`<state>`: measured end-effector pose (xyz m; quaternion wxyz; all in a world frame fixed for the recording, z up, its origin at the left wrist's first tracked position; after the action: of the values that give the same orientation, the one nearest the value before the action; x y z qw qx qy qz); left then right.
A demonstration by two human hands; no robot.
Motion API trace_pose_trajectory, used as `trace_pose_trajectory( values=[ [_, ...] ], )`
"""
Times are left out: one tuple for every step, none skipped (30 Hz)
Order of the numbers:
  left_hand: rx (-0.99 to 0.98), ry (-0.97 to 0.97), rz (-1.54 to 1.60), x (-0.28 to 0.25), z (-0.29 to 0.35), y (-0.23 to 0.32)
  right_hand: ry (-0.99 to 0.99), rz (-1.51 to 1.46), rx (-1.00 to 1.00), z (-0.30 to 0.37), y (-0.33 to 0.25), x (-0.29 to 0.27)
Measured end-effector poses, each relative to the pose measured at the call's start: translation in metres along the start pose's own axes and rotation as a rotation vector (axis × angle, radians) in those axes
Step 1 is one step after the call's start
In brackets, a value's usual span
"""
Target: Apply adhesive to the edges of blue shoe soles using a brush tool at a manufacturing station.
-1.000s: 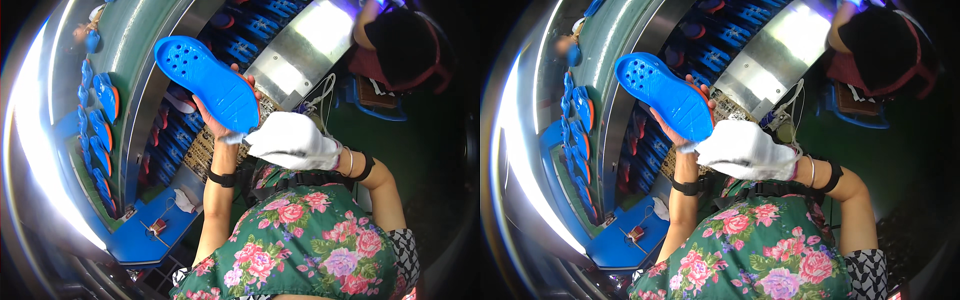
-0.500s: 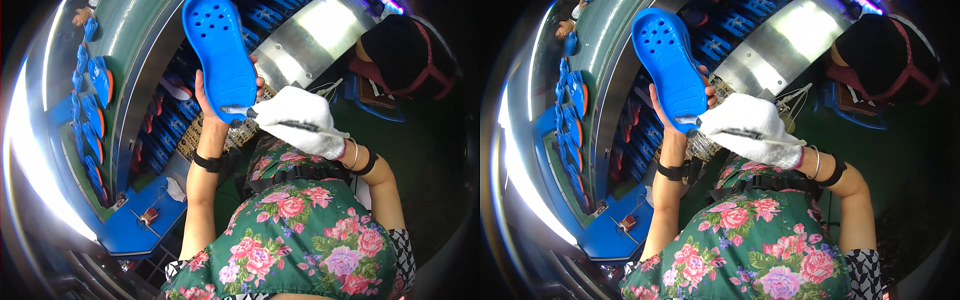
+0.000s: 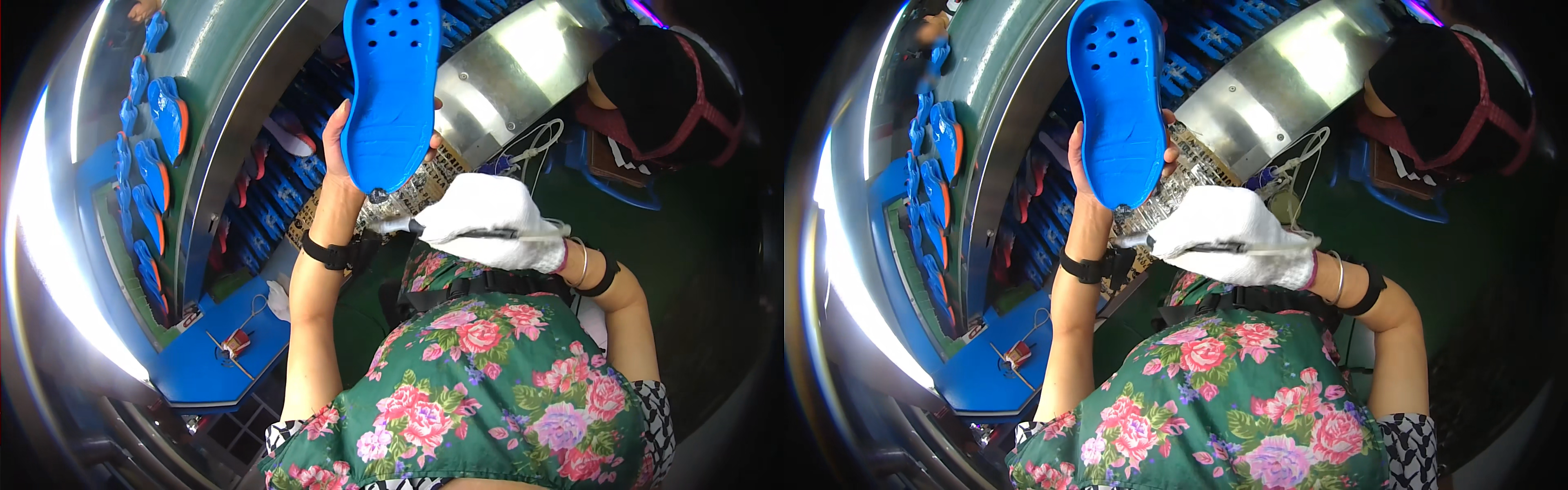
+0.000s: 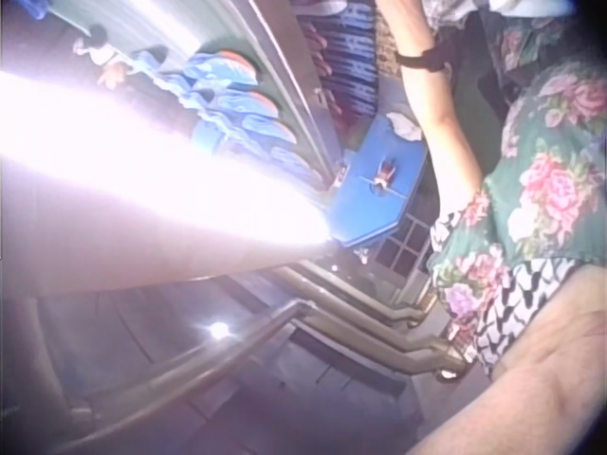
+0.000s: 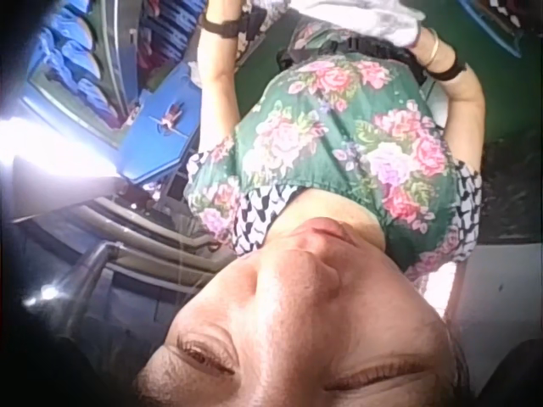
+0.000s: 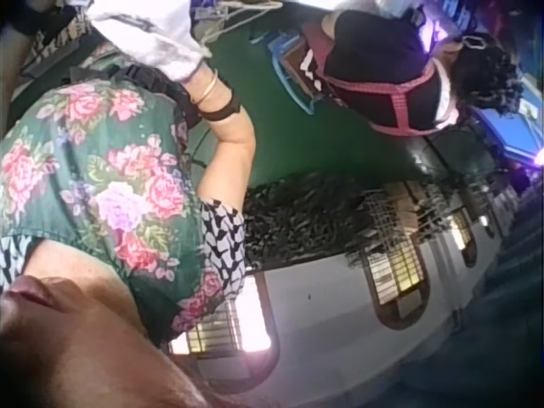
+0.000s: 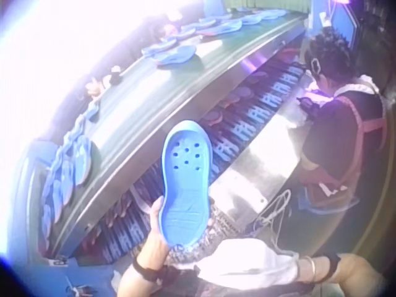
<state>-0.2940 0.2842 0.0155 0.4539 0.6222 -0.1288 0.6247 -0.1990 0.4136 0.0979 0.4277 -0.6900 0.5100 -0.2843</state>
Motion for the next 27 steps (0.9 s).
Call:
trace_pose_trajectory(
  values=[
    [0.004,-0.013,0.052,-0.002,0.003,0.002,-0.003,-0.003,-0.013,0.0,-0.001,0.0],
    [0.011,-0.017,0.044,-0.005,0.003,0.002,0.088,-0.14,0.129,-0.002,0.012,-0.008],
    [-0.023,0.032,0.11,-0.011,0.004,-0.001,0.178,-0.278,0.268,-0.004,0.023,-0.014],
    [-0.055,0.08,0.173,-0.014,0.005,-0.005,0.24,-0.214,0.315,-0.008,0.023,-0.026],
    [0.005,0.095,0.172,-0.004,0.001,-0.005,0.235,-0.076,0.27,-0.015,0.019,-0.037],
    [0.027,0.198,0.216,-0.01,0.003,-0.009,0.226,0.071,0.149,-0.026,0.012,-0.046],
    [0.052,0.299,0.26,-0.019,0.006,-0.014,0.22,0.217,0.026,-0.036,0.004,-0.053],
    [0.001,0.141,0.345,-0.008,0.006,-0.022,0.242,0.302,-0.041,-0.044,-0.001,-0.063],
    [0.022,0.218,0.15,-0.011,0.007,-0.028,0.265,0.385,-0.102,-0.05,-0.005,-0.071],
    [0.027,0.193,0.161,-0.009,0.006,-0.032,0.307,0.461,-0.174,-0.055,-0.007,-0.079],
    [0.027,0.165,0.177,-0.006,0.005,-0.038,0.325,0.498,-0.23,-0.058,-0.011,-0.082],
    [0.023,0.125,0.191,-0.004,0.005,-0.039,0.274,0.608,-0.326,-0.059,-0.021,-0.074],
    [0.021,0.116,0.185,-0.003,0.008,-0.038,0.22,0.72,-0.42,-0.06,-0.031,-0.064],
    [0.047,0.227,0.211,-0.011,0.01,-0.034,0.204,0.643,-0.385,-0.056,-0.035,-0.061],
    [0.083,0.347,0.236,-0.017,0.014,-0.028,0.2,0.514,-0.303,-0.054,-0.034,-0.06],
    [0.089,0.228,0.365,-0.003,0.013,-0.024,0.204,0.255,-0.121,-0.048,-0.017,-0.063],
    [0.106,0.132,0.295,0.003,0.016,-0.012,0.205,-0.007,0.056,-0.042,-0.002,-0.062],
    [0.172,0.11,0.176,0.011,0.02,0.0,0.286,-0.044,0.117,-0.038,-0.006,-0.073],
    [0.239,0.087,0.059,0.02,0.025,0.011,0.317,-0.023,0.258,-0.028,0.004,-0.085],
    [0.265,0.019,-0.02,0.031,0.027,0.023,0.422,-0.159,0.287,-0.022,0.008,-0.094],
    [0.294,-0.048,-0.097,0.042,0.03,0.038,0.523,-0.298,0.314,-0.017,0.014,-0.102],
    [0.279,-0.134,-0.094,0.056,0.03,0.053,0.586,-0.325,0.372,-0.009,0.02,-0.108],
    [0.283,-0.227,-0.032,0.06,0.031,0.073,0.583,-0.322,0.362,-0.008,0.021,-0.105],
    [0.253,-0.264,0.047,0.067,0.03,0.096,0.621,-0.316,0.4,-0.005,0.024,-0.104],
    [0.284,-0.307,0.059,0.08,0.018,0.118,0.669,-0.3,0.44,0.002,0.032,-0.105],
    [0.367,-0.31,0.061,0.079,0.008,0.145,0.61,-0.25,0.444,0.007,0.04,-0.103],
    [0.433,-0.282,0.12,0.071,0.005,0.177,0.609,-0.303,0.488,0.009,0.051,-0.092]
  ],
)
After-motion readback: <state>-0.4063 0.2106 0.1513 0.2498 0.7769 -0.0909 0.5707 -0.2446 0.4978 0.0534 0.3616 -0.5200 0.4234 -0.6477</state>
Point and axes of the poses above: each hand's wrist, its own z-axis away from the middle knuckle, its own x-axis out of the palm, y = z × x, the point moved 8 cm from there along -z, towards the middle knuckle, and after that the axes turned 6 degrees about y, right-handed, at the moved point
